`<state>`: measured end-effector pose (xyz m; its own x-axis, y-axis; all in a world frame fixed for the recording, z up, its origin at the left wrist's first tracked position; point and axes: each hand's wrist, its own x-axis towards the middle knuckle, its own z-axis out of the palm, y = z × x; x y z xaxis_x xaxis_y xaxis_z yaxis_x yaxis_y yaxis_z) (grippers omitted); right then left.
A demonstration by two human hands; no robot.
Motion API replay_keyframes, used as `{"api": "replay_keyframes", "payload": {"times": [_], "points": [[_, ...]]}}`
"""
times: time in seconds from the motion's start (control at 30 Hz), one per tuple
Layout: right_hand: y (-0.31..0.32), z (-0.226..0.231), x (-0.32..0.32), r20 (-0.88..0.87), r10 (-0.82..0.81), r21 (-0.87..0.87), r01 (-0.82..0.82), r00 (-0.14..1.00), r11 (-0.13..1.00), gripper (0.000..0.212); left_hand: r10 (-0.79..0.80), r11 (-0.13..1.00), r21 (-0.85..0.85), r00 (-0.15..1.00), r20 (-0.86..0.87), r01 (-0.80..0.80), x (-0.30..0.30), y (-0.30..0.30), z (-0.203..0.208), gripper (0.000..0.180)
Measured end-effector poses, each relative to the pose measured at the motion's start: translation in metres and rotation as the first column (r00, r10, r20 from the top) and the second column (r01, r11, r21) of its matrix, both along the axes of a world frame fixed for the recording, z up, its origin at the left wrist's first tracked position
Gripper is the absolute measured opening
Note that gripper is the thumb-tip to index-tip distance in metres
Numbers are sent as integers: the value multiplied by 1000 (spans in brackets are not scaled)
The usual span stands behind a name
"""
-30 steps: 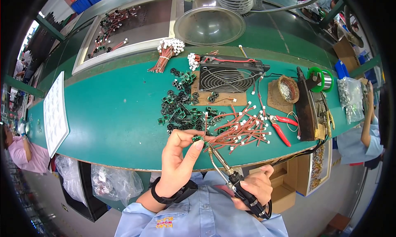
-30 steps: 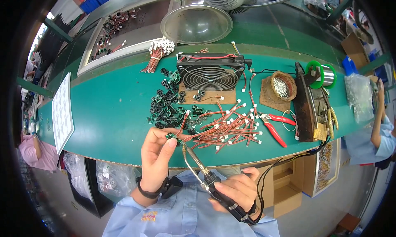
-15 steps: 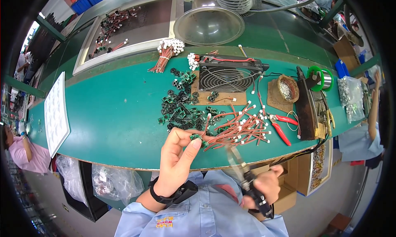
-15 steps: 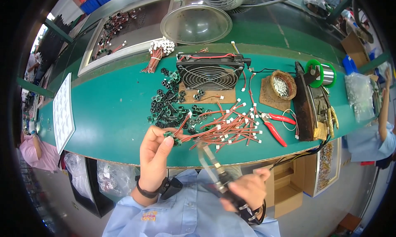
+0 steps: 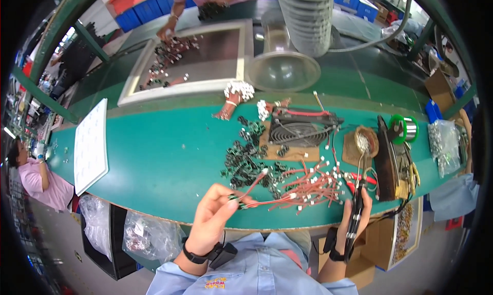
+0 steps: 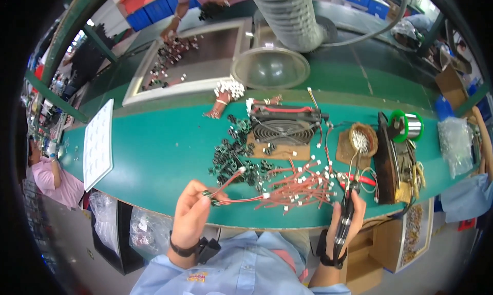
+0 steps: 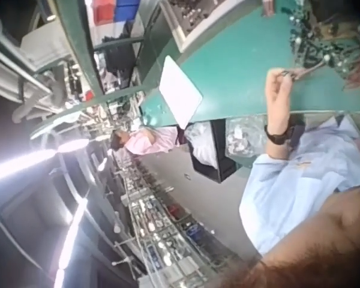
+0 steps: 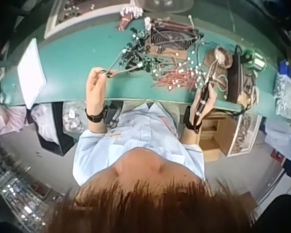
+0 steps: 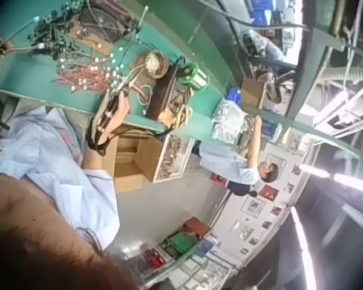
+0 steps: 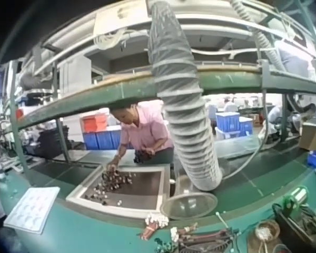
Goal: The person picks up a circuit board and a wire, joins them using a soldering iron, and sets the assembly aside. After repeating this process, the person gathers the completed assemblies by hand.
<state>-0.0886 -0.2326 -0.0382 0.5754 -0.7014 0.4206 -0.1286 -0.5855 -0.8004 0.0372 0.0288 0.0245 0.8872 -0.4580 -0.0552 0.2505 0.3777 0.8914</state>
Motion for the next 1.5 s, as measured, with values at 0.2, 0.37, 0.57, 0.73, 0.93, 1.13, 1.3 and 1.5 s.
{"api": "replay_keyframes", "payload": {"times": [0.2,0.37,0.57,0.73,0.93,1.13,1.3,1.5], "points": [[14,-6,7,90,95,-58,-90,991,994,40,228,949,184,959,169,-258,40,70,-5,9],[18,1,8,72,118,-75,-113,990,991,40,139,937,326,990,-9,-128,87,107,-15,11],[20,1,9,62,90,-122,-82,994,989,40,85,753,656,996,-9,-59,136,118,-28,16],[19,3,10,67,106,-147,-96,992,984,37,51,503,863,998,28,-50,153,117,-35,22],[17,7,15,115,148,-140,-131,982,981,31,62,435,894,994,89,-107,152,121,-35,24],[21,10,11,156,143,-174,-116,977,978,27,64,462,804,919,390,-374,121,138,-12,22],[16,-5,13,126,108,-116,-93,986,989,21,-323,619,458,325,889,-638,25,52,121,14],[21,-8,14,189,95,-142,-69,977,987,17,-279,888,-109,-712,644,-447,-50,34,184,22]]}}
